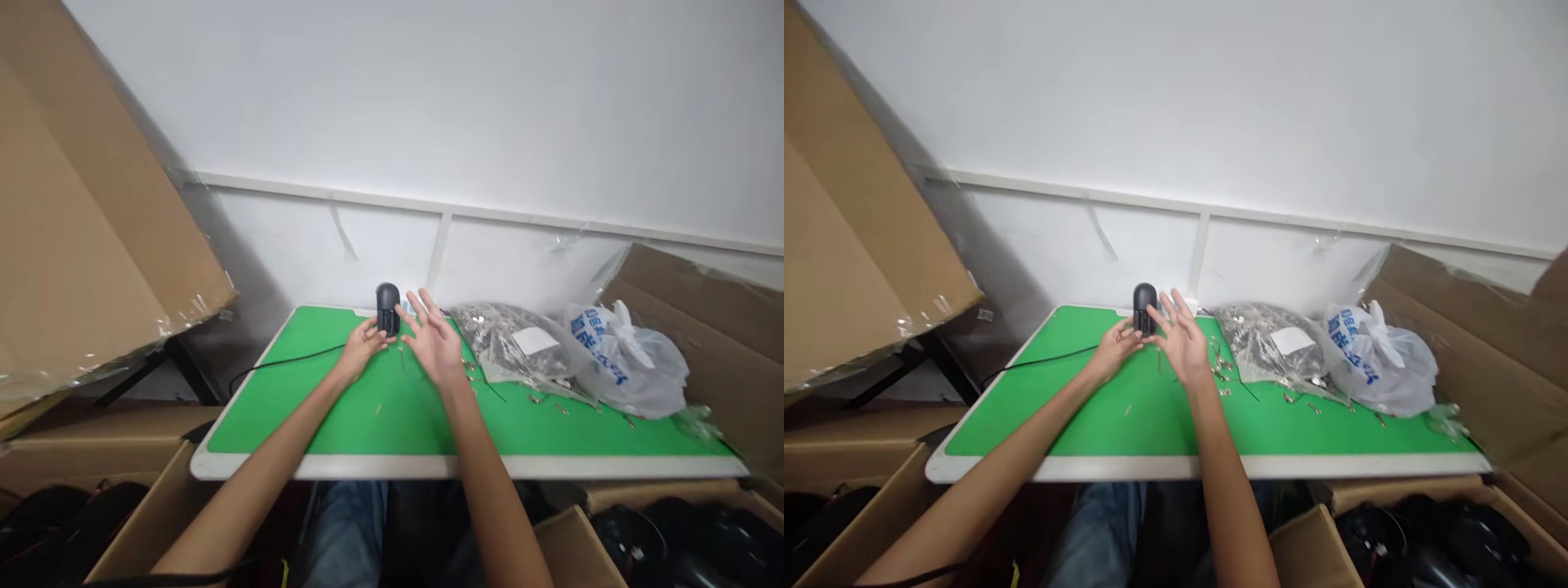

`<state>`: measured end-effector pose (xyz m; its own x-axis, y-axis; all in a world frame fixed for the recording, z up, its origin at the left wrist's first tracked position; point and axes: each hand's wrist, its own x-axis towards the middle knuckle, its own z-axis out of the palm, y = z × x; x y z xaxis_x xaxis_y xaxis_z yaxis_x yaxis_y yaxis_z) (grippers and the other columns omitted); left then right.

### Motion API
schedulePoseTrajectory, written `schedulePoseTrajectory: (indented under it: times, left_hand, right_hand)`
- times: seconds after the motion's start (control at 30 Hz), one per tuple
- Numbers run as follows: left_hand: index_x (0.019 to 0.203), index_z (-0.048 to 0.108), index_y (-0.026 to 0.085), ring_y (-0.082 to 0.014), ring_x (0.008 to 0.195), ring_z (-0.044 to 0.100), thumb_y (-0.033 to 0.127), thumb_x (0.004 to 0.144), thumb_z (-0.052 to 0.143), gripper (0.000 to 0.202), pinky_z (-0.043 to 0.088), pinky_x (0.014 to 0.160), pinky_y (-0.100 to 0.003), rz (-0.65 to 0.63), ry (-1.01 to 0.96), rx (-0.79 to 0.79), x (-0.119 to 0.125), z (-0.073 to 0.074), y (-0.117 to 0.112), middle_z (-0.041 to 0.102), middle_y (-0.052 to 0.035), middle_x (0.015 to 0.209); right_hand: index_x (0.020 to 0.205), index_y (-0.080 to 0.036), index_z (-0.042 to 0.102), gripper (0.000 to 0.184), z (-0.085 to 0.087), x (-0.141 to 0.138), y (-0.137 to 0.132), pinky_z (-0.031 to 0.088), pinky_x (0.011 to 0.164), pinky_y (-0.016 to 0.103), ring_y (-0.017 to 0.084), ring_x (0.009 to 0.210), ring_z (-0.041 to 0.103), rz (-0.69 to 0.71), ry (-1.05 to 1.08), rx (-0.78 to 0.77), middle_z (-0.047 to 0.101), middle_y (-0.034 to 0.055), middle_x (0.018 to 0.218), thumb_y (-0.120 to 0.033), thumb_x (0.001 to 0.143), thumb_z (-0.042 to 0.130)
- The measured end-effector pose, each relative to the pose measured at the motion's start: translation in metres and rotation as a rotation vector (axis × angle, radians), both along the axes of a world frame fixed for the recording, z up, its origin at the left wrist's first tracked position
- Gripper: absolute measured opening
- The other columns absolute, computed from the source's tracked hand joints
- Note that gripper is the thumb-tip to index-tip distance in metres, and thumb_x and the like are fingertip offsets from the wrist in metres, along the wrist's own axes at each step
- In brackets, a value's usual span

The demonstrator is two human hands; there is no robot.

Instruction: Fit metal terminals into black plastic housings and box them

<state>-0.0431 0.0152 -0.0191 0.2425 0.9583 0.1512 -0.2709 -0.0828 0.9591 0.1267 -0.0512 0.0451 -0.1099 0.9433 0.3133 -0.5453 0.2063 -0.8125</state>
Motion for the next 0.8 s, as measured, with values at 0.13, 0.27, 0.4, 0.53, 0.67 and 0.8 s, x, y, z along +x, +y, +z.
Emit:
schedulePoseTrajectory:
  times: [0.13,0.27,0.4,0.53,0.67,0.8]
  left_hand:
    - [0.137,0.057,0.016,-0.0223,0.098,0.079,0.041,0.078,0.088,0.071,0.060,0.078,-0.024,-0.003,-0.023,-0.014,-0.001,-0.002,0.000,0.072,-0.0184,0.134]
    - [0.137,0.057,0.017,-0.0218,0.100,0.079,0.038,0.079,0.087,0.069,0.060,0.078,-0.024,0.005,-0.037,-0.007,-0.002,-0.003,0.000,0.073,-0.0174,0.132]
    - [0.138,0.057,0.017,-0.0209,0.100,0.079,0.037,0.078,0.088,0.069,0.060,0.078,-0.022,-0.014,-0.057,-0.022,-0.003,-0.002,0.002,0.074,-0.0166,0.130]
    - [0.140,0.059,0.018,-0.0226,0.103,0.079,0.037,0.080,0.087,0.069,0.060,0.076,-0.021,-0.044,-0.021,-0.025,-0.004,-0.001,0.004,0.073,-0.0168,0.133]
    - [0.140,0.059,0.017,-0.0237,0.102,0.079,0.036,0.080,0.087,0.069,0.059,0.072,-0.020,-0.054,0.014,-0.027,-0.003,0.001,0.006,0.072,-0.0178,0.134]
    - [0.138,0.061,0.017,-0.0233,0.102,0.079,0.034,0.079,0.088,0.067,0.059,0.070,-0.019,-0.044,0.009,-0.025,-0.004,0.001,0.006,0.074,-0.0172,0.132]
  right_hand:
    - [0.153,-0.035,0.046,0.066,-0.022,-0.001,-0.017,0.064,0.088,0.043,0.029,0.145,0.052,-0.028,0.011,-0.083,0.042,0.0026,0.167,-0.043,0.087,0.045]
    - [0.154,-0.038,0.046,0.068,-0.020,-0.006,-0.027,0.065,0.082,0.040,0.030,0.144,0.053,0.012,0.007,-0.084,0.040,-0.0001,0.169,-0.040,0.086,0.049]
    - [0.149,-0.033,0.054,0.064,-0.031,-0.015,-0.038,0.056,0.104,0.051,0.032,0.147,0.051,-0.084,-0.038,-0.099,0.044,0.0051,0.167,-0.044,0.086,0.049]
    - [0.139,-0.030,0.064,0.054,-0.074,-0.018,-0.066,0.046,0.115,0.050,0.031,0.152,0.044,-0.300,-0.046,-0.060,0.048,0.0060,0.164,-0.048,0.090,0.049]
    - [0.125,-0.027,0.071,0.050,-0.098,-0.019,-0.078,0.052,0.104,0.047,0.033,0.143,0.053,-0.446,-0.204,-0.118,0.059,0.0105,0.153,-0.055,0.088,0.050]
    - [0.126,-0.024,0.071,0.054,-0.089,-0.027,-0.073,0.060,0.080,0.039,0.032,0.123,0.066,-0.515,-0.365,-0.145,0.062,0.0130,0.146,-0.058,0.090,0.050]
